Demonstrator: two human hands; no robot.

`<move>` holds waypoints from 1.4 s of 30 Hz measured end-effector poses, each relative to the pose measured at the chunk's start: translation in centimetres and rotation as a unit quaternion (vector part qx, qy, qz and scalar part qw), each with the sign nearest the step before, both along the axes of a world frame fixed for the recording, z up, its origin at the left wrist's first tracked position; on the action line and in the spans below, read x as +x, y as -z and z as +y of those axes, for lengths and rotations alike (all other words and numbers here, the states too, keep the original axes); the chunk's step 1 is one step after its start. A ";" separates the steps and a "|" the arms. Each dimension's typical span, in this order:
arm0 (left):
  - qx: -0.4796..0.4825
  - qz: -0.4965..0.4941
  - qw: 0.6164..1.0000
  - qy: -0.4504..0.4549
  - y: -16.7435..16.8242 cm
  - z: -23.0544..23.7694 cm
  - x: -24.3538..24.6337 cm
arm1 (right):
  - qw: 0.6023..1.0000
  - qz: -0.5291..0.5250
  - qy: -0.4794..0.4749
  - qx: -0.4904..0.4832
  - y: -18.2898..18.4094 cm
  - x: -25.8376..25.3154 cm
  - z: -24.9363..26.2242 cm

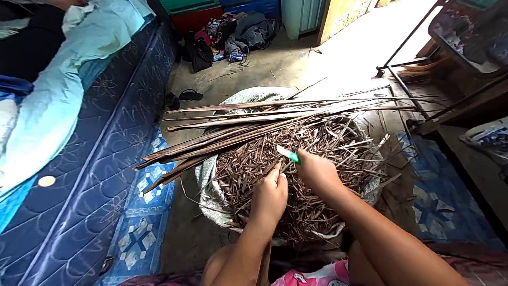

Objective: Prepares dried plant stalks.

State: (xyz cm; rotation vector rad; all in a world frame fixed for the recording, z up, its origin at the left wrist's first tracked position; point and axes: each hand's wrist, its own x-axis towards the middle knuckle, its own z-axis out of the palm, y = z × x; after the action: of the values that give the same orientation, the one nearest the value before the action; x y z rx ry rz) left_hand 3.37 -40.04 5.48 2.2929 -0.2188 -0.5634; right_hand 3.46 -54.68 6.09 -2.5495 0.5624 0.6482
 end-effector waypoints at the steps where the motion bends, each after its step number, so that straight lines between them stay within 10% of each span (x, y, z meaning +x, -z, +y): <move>1: 0.024 -0.011 1.000 0.009 -0.1 -0.2 -0.2 | 1.000 0.001 0.018 -0.007 0.2 0.4 -0.7; 42: -0.113 0.022 0.992 -0.050 0.4 0.1 -0.3 | 0.997 -0.060 -0.040 -0.012 0.2 -0.5 0.1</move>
State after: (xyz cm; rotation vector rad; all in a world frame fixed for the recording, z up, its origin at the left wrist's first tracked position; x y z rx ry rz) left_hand 3.10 -39.95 5.07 2.0574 -0.1371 -0.5109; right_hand 2.92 -54.61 5.93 -2.6238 0.4323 0.5142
